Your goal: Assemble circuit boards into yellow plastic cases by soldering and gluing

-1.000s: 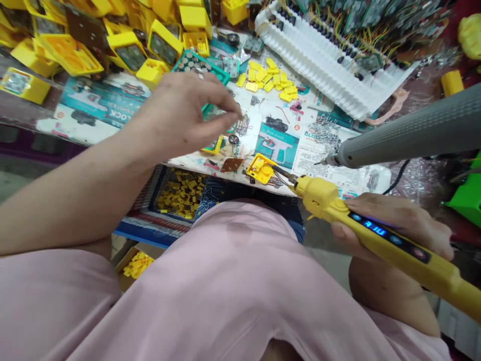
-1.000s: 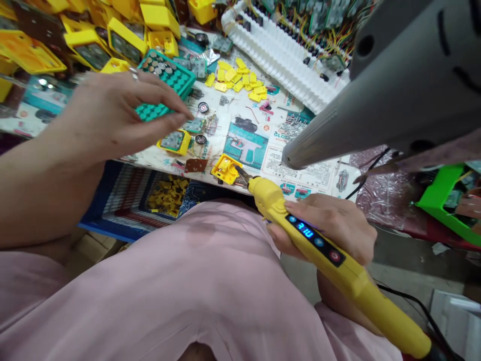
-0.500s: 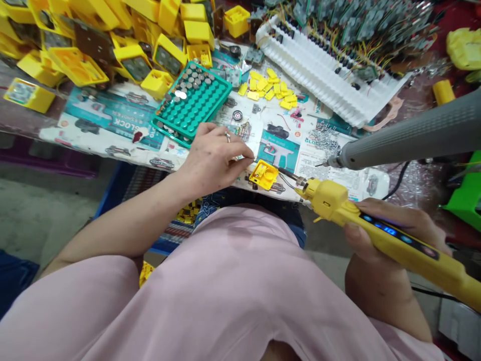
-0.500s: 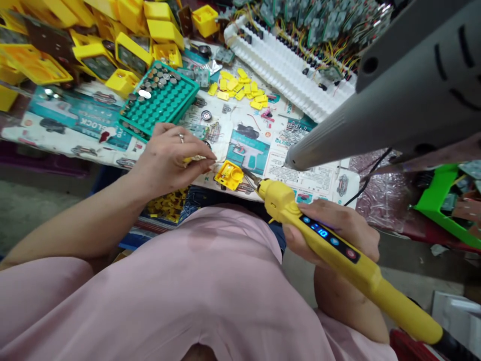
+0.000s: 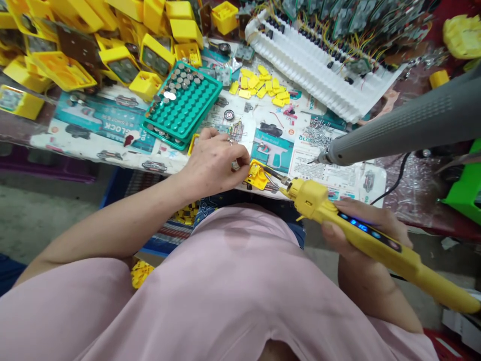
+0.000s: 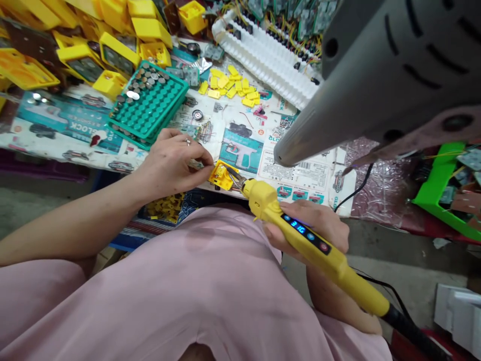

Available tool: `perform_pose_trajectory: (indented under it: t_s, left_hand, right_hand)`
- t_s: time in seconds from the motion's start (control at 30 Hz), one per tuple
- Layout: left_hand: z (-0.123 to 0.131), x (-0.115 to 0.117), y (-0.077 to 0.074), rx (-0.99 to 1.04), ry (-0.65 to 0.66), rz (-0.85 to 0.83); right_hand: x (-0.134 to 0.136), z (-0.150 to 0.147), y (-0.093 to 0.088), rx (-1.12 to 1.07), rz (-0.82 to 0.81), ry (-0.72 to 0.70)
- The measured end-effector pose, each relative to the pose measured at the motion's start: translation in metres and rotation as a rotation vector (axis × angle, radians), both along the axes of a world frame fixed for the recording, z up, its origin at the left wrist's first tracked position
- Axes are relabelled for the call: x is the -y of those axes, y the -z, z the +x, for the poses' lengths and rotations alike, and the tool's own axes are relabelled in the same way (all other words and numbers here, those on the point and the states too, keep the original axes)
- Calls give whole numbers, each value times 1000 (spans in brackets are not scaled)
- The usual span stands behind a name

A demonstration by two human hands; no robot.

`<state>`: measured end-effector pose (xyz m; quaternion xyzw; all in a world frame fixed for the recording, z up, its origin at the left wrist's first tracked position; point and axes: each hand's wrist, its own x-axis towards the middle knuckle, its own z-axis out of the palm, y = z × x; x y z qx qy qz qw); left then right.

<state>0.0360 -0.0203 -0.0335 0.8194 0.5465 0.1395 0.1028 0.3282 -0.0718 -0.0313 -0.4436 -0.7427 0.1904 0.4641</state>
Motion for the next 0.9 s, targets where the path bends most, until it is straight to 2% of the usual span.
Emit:
perform_pose_trajectory:
  t_s: [0.13,0.3,0.37,0.47,0.53,0.77,0.9]
  left_hand:
    - [2,-1,3,-19,0,-27]
    - [3,-1,1,-42,-8,-56]
    - [3,-1,1,-39,-5,-63]
    - [4,-1,1,-28,-3,-67]
    - [4,-1,1,-24,-8,-77]
    - [6,-3,-2,-31,9,-123]
    - [6,-3,-4,-33,3,-129]
  right_hand:
    - [-4,-13,-4,-12,156,-80]
    - [-3,-17,-11,43,31,-67]
    - [-8,-18,-14,52,91,-124]
    - [-19,-20,-17,78,246,-281]
    - [-26,-21,-20,102,294,-325]
    - [-21,-16,-25,130,187,-274]
    - [-21,-16,-25,154,190,-254]
